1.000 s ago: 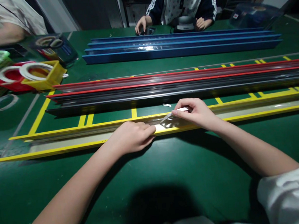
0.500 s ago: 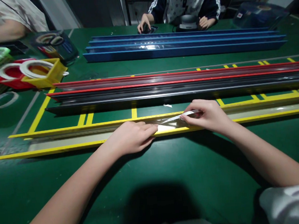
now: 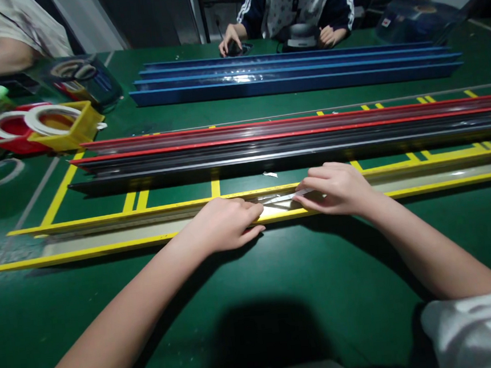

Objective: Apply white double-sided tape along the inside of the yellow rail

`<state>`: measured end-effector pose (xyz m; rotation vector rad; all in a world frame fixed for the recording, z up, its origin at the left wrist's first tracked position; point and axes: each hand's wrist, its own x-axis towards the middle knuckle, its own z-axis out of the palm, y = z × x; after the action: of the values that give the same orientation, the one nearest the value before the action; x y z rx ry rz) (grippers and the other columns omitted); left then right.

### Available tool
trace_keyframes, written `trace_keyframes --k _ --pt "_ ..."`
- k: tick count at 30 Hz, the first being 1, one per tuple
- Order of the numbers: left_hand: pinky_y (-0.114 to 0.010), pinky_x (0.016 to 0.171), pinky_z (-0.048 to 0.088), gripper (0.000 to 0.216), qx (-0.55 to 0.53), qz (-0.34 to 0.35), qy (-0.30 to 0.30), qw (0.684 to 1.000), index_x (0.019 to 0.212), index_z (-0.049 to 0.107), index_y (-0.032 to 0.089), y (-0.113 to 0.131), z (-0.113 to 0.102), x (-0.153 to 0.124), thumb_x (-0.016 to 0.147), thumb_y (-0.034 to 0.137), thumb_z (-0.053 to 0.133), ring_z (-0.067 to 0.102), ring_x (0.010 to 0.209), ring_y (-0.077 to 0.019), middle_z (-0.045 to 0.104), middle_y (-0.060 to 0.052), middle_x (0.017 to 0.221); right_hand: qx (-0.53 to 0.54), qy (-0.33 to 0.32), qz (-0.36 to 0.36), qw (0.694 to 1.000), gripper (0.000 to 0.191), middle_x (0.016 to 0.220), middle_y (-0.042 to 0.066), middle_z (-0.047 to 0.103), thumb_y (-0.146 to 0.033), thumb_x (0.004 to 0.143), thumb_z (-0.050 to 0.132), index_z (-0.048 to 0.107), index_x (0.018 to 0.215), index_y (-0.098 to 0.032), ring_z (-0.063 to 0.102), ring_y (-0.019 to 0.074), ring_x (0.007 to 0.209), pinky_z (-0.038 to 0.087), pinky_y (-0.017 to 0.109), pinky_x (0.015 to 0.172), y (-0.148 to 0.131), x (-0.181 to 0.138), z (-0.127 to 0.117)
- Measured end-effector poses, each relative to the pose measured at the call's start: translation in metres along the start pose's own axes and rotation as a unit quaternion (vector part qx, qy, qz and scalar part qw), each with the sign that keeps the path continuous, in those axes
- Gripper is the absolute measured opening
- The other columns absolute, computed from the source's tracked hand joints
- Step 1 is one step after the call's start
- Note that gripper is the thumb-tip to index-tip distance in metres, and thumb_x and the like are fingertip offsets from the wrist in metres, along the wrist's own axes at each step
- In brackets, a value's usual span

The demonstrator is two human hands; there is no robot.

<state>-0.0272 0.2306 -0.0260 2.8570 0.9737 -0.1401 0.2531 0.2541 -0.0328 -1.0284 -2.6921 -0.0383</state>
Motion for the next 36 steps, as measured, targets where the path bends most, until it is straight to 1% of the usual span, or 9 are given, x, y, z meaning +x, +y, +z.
trace_keyframes --k 6,10,16,18,22,25,27,30,36 --pt "-0.031 0.058 0.039 0.03 -0.008 0.008 0.011 1.0 0.106 0.057 0.021 -0.002 0.005 0.005 0.096 0.041 0.037 0.068 0.085 -0.0232 0.071 -0.005 0.1 0.124 0.005 0.015 0.992 0.022 0.073 0.003 0.061 -0.038 0.088 0.057 0.07 0.093 -0.02 0.055 0.0141 0.066 0.037 0.027 0.062 0.003 0.001 0.002" --pt "-0.031 0.061 0.041 0.034 -0.003 0.011 0.015 1.0 0.115 0.056 0.02 -0.003 0.008 0.003 0.097 0.04 0.035 0.068 0.086 -0.0234 0.071 -0.006 0.1 0.18 0.007 0.034 0.983 0.02 0.075 0.003 0.063 -0.035 0.087 0.059 0.071 0.094 -0.02 0.056 0.0134 0.067 0.038 0.026 0.06 0.002 0.002 0.001" --pt "-0.031 0.065 0.044 0.037 -0.014 0.006 0.009 1.0 0.119 0.055 0.02 -0.003 0.01 0.003 0.097 0.042 0.035 0.068 0.09 -0.0229 0.071 -0.007 0.107 0.171 0.01 0.035 0.985 0.018 0.078 0.004 0.066 -0.032 0.086 0.061 0.07 0.094 -0.018 0.06 0.0135 0.069 0.04 0.025 0.061 0.0 -0.001 0.003" --pt "-0.031 0.066 0.045 0.036 -0.016 0.004 0.01 1.0 0.118 0.055 0.02 -0.003 0.01 0.004 0.097 0.041 0.036 0.068 0.091 -0.023 0.071 -0.007 0.107 0.173 0.014 0.036 0.984 0.02 0.081 0.003 0.068 -0.032 0.086 0.062 0.069 0.1 -0.02 0.062 0.013 0.069 0.041 0.023 0.061 0.0 -0.002 0.003" --pt "-0.032 0.066 0.045 0.035 -0.018 -0.001 0.016 1.0 0.118 0.056 0.021 -0.003 0.011 0.004 0.097 0.041 0.037 0.068 0.091 -0.0235 0.071 -0.005 0.108 0.203 0.036 0.056 0.977 0.031 0.087 0.001 0.072 -0.029 0.083 0.065 0.064 0.114 -0.022 0.065 0.0103 0.067 0.042 0.019 0.057 0.001 -0.003 0.003" --pt "-0.032 0.066 0.046 0.035 -0.02 -0.002 0.018 1.0 0.119 0.055 0.022 -0.003 0.011 0.003 0.096 0.041 0.037 0.068 0.091 -0.0236 0.071 -0.004 0.105 0.219 0.04 0.009 0.975 0.019 0.087 0.001 0.072 -0.023 0.083 0.065 0.069 0.101 -0.021 0.065 0.0104 0.072 0.043 0.018 0.06 0.003 -0.002 0.003" --pt "-0.032 0.066 0.046 0.035 -0.02 -0.003 0.017 1.0 0.119 0.055 0.022 -0.003 0.011 0.003 0.096 0.042 0.038 0.068 0.09 -0.0234 0.071 -0.004 0.104 0.216 0.041 -0.014 0.975 0.013 0.079 0.0 0.069 -0.021 0.082 0.066 0.071 0.094 -0.021 0.061 0.0095 0.068 0.041 0.019 0.059 0.005 -0.001 0.003" --pt "-0.032 0.066 0.045 0.035 -0.021 -0.008 0.015 1.0 0.118 0.055 0.022 -0.003 0.01 0.003 0.096 0.042 0.038 0.068 0.089 -0.0231 0.071 -0.004 0.102 0.216 0.038 -0.013 0.976 0.013 0.075 0.001 0.066 -0.02 0.081 0.067 0.072 0.093 -0.02 0.058 0.0086 0.063 0.039 0.019 0.057 0.008 -0.001 0.002" --pt "-0.032 0.068 0.046 0.034 -0.034 -0.011 0.007 0.999 0.118 0.054 0.023 -0.002 0.009 0.003 0.096 0.043 0.037 0.067 0.093 -0.0231 0.07 -0.002 0.108 0.215 0.016 -0.012 0.976 0.012 0.073 0.0 0.063 -0.021 0.081 0.066 0.073 0.091 -0.019 0.056 0.008 0.062 0.037 0.019 0.056 0.008 -0.001 0.001"
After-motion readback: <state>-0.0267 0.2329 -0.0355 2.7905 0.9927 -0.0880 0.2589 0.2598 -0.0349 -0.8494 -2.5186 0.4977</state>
